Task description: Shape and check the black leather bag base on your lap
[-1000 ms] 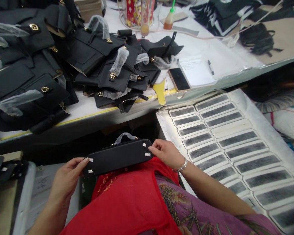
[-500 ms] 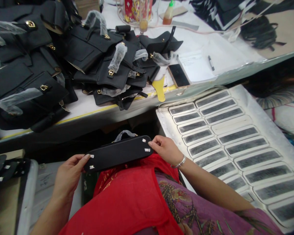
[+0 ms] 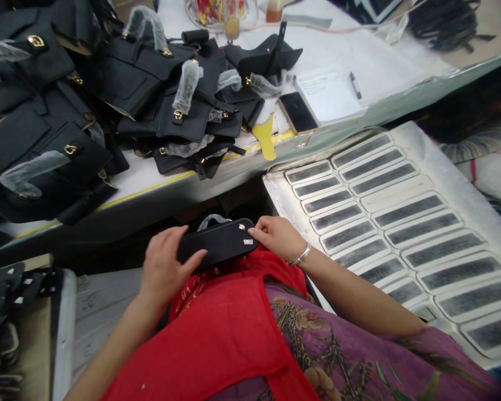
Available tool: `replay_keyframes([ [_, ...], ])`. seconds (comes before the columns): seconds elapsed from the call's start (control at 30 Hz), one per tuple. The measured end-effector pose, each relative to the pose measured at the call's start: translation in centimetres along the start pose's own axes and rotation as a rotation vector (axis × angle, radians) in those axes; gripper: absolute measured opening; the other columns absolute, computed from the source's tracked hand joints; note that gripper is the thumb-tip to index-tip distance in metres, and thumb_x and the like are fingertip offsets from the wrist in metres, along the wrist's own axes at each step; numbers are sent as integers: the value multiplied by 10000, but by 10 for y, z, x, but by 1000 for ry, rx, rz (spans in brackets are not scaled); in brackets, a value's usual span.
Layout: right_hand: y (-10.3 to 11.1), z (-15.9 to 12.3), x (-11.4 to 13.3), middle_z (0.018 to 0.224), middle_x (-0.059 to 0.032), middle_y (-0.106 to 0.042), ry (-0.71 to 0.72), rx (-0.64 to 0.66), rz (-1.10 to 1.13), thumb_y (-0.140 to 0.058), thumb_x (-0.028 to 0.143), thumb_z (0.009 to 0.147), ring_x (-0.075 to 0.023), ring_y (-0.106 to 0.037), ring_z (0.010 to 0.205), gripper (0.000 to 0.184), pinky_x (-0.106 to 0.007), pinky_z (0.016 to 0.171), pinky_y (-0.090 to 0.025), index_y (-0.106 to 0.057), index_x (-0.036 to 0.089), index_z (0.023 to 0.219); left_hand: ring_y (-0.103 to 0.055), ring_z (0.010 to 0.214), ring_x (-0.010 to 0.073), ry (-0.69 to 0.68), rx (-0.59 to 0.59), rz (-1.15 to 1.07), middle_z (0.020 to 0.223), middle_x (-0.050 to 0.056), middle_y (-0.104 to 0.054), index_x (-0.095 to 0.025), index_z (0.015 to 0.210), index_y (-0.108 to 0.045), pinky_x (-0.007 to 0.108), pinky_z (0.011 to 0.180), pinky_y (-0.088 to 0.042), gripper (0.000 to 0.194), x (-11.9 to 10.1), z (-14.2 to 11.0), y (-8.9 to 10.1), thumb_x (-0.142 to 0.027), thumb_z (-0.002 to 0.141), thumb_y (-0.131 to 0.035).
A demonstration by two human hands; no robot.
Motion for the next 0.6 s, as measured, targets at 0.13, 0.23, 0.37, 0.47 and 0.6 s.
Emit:
replay_keyframes([
  [0.13,-2,0,-1,598,9,-571,11,-14,-25,-544,339,824,-91,-469,537,256,-233,528,-270,-567,164,639,-447,1142,300,-288,214,-37,1261,148,-490,-146,1271,-414,433,955,-367,763,-67,29,-36,-568,681,-649],
  [0.23,-3,0,-2,613,4,-582,25,-18,-39,-539,344,829,-96,-479,545,256,-239,527,-270,-567,168,646,-452,1130,318,-284,273,-18,1243,169,-496,-122,1254,-425,446,931,-377,799,-84,42,-51,-559,639,-690],
  [0.37,-2,0,-3,613,3,-582,21,-14,-23,-539,344,829,-97,-480,537,256,-242,523,-269,-557,170,642,-467,1094,310,-263,297,-42,1198,160,-514,-116,1204,-452,442,909,-396,780,-84,48,-55,-546,608,-713],
  [0.47,-1,0,-4,618,3,-584,16,-12,-5,-543,333,823,-95,-480,538,246,-240,526,-271,-558,169,641,-473,1070,303,-264,300,-69,1169,146,-523,-128,1178,-462,442,904,-402,741,-83,49,-56,-519,603,-718],
  [0.6,-2,2,-5,606,7,-580,11,-2,11,-539,333,819,-94,-472,535,251,-237,524,-267,-559,169,630,-489,1032,289,-272,301,-86,1125,142,-535,-114,1146,-474,425,905,-408,694,-84,52,-58,-481,607,-710],
])
Point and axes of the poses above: each hand's wrist, its own z-axis towards the middle knuckle, its own y-axis out of the back of the hand, x = y × z, the point moved 4 cm from there along z, towards the middle knuckle
